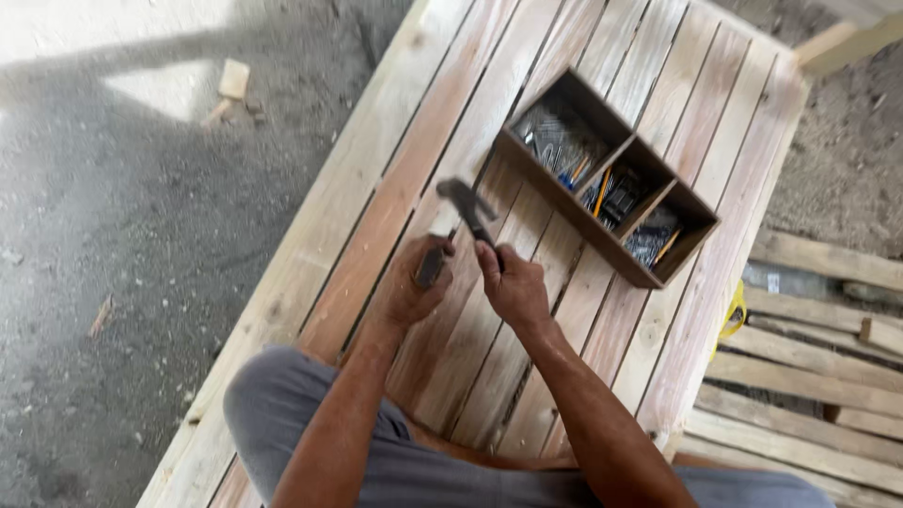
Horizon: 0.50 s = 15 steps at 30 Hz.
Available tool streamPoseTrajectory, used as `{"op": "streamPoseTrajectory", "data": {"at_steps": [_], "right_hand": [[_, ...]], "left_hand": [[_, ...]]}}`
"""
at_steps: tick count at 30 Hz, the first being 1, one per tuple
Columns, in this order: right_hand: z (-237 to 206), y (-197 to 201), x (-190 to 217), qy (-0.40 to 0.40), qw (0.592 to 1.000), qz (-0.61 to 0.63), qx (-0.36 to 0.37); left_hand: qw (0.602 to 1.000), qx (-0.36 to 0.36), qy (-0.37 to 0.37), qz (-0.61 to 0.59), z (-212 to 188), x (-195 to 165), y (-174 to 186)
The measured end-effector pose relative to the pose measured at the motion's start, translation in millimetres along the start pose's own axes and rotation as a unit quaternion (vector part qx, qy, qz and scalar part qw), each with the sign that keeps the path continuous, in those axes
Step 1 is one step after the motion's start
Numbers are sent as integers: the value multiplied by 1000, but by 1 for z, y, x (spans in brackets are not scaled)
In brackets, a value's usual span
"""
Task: The person sits cross-legged on a wooden slatted bench and hammers nails into the planks, taking nails one at a time from a divided wooden box of hardware. They position each nail on the wood and drive it in with a claw hammer, repeating across the bench surface.
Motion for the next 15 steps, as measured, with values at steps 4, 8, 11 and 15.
{"op": "streamPoseTrajectory", "data": {"at_steps": [4, 8, 11, 15], "right_hand": [[14, -1, -14, 10, 996, 81, -23], [29, -8, -30, -60, 985, -125, 101], [0, -1, -43, -107, 977, -123, 135], [-50, 32, -53, -127, 973, -133, 142]], "left_hand": [[999, 13, -15, 39, 11, 1, -16], [999, 11, -40, -12, 14, 4, -27], [999, -4, 10, -37, -3, 7, -30], [997, -17, -67, 20, -20, -4, -29]]}}
Point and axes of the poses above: each hand's wrist, its own z-axis towards the middle knuckle, its own y-axis out of the back of the hand, x = y × z, the point moved 1 cm from there along z, towards the middle knuckle, and after that the axes turned 4 degrees about -x, right-handed, at the moved point
